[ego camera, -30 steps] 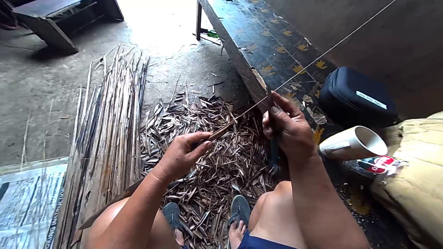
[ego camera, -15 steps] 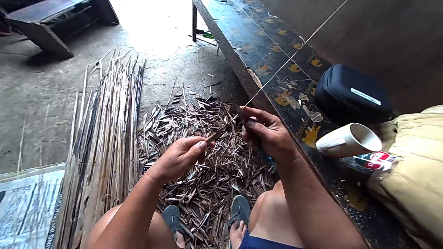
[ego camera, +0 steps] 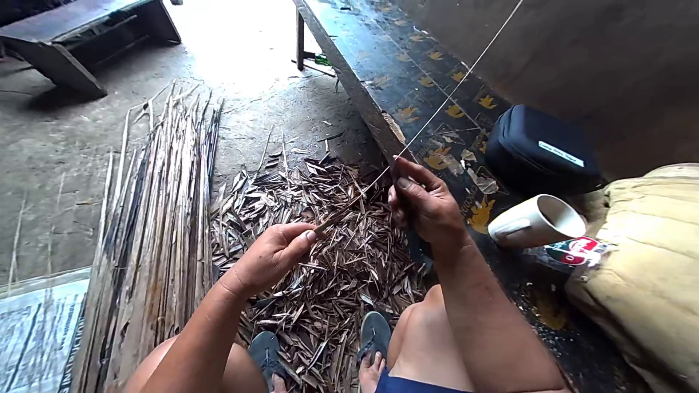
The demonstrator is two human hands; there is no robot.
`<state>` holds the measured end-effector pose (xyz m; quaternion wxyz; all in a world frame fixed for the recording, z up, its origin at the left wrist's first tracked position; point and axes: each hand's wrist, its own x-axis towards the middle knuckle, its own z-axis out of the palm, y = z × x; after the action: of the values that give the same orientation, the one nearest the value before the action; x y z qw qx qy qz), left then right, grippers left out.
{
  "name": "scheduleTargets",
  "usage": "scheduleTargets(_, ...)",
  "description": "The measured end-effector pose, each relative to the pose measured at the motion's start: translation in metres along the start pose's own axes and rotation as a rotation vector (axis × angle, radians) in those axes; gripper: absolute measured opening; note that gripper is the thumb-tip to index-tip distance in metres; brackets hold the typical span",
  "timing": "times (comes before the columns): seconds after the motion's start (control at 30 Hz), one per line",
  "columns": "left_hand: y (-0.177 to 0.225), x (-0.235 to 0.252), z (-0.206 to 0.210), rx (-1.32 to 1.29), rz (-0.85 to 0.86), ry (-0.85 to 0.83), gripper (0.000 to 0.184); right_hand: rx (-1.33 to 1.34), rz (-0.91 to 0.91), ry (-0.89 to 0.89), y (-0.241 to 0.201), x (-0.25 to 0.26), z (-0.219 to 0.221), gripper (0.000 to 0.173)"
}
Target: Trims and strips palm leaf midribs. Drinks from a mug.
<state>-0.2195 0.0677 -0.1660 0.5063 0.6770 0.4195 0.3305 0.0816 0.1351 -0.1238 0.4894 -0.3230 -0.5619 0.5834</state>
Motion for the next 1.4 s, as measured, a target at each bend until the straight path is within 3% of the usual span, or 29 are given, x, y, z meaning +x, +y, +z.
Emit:
scheduleTargets(0.13, -0.002, 0.001, 0.0, -0.063, -0.038, -0.07, 0.04, 0.018, -0.029, -0.003, -0.004, 0.0, -0.011, 0.04)
scheduleTargets(0.27, -0.003, 0.001, 0.002, -0.203, -0.053, -0.096, 0.043, 0.001, 0.163, -0.183, 0.005, -0.003, 0.008, 0.039)
scheduleTargets(0.33, -0.002, 0.0, 0.001, -0.212, -0.044, -0.124, 0.044, 0.009, 0.174, -0.207, 0.01, -0.001, 0.013, 0.038)
scheduleTargets(0.5, -0.005, -0.001, -0.001, -0.212, -0.07, -0.183, 0.043, 0.033, 0.081, -0.068, 0.003, 0.001, 0.001, 0.039)
scheduleTargets(0.9, -0.006, -0.01, -0.017, -0.014, -0.12, -0.132, 0.041, 0.112, 0.028, 0.178, -0.009, 0.005, -0.02, 0.04)
scheduleTargets(1.17, -0.004, -0.011, -0.015, -0.088, -0.153, -0.035, 0.044, 0.03, 0.245, -0.23, 0.012, 0.002, 0.021, 0.04)
scheduleTargets(1.4, -0.003, -0.019, -0.019, 0.039, -0.194, -0.034, 0.04, 0.083, 0.185, 0.045, 0.0, 0.008, -0.002, 0.039)
